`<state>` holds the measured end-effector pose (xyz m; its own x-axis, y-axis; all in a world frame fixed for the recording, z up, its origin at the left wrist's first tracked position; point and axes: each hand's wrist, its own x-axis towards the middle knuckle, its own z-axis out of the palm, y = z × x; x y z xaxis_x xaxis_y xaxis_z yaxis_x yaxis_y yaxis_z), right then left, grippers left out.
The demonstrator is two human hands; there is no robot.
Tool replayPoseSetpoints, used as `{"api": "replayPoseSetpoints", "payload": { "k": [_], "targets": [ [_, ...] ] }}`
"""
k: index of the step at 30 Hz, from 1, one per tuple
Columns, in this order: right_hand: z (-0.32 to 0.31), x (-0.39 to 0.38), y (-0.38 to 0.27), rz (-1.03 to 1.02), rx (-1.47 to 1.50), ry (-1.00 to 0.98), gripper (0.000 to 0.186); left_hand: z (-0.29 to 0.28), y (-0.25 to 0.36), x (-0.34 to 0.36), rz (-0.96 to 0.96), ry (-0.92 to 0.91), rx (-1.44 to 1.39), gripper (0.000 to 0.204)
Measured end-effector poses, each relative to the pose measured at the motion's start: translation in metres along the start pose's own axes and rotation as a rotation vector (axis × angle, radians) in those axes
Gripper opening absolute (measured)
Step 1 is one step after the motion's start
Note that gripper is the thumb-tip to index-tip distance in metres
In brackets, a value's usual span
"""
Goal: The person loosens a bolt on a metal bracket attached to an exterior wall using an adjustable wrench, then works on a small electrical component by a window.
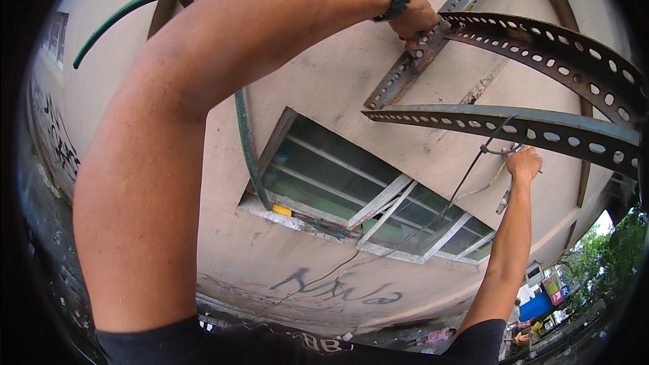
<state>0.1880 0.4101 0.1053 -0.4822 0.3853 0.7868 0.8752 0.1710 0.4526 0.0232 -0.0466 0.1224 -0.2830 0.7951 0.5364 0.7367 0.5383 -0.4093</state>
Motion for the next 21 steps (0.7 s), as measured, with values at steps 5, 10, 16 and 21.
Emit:
{"api": "replayPoseSetpoints", "payload": {
  "k": [5,10,16,21],
  "targets": [
    [-0.009,-0.008,0.001,0.03,-0.024,-0.077,0.079,0.026,0.012,-0.018,-0.114,0.244,0.011,0.026],
    [-0.016,-0.007,-0.005,0.037,0.002,-0.092,0.078,0.052,0.04,-0.028,-0.336,0.474,0.105,0.017],
    [0.008,-0.002,0.007,-0.027,0.043,0.101,0.085,0.026,0.024,-0.017,-0.261,0.324,0.127,0.018],
    [-0.001,-0.007,-0.001,-0.01,-0.004,-0.013,0.084,0.056,0.015,-0.056,-0.391,0.432,-0.091,0.021]
  ]
}}
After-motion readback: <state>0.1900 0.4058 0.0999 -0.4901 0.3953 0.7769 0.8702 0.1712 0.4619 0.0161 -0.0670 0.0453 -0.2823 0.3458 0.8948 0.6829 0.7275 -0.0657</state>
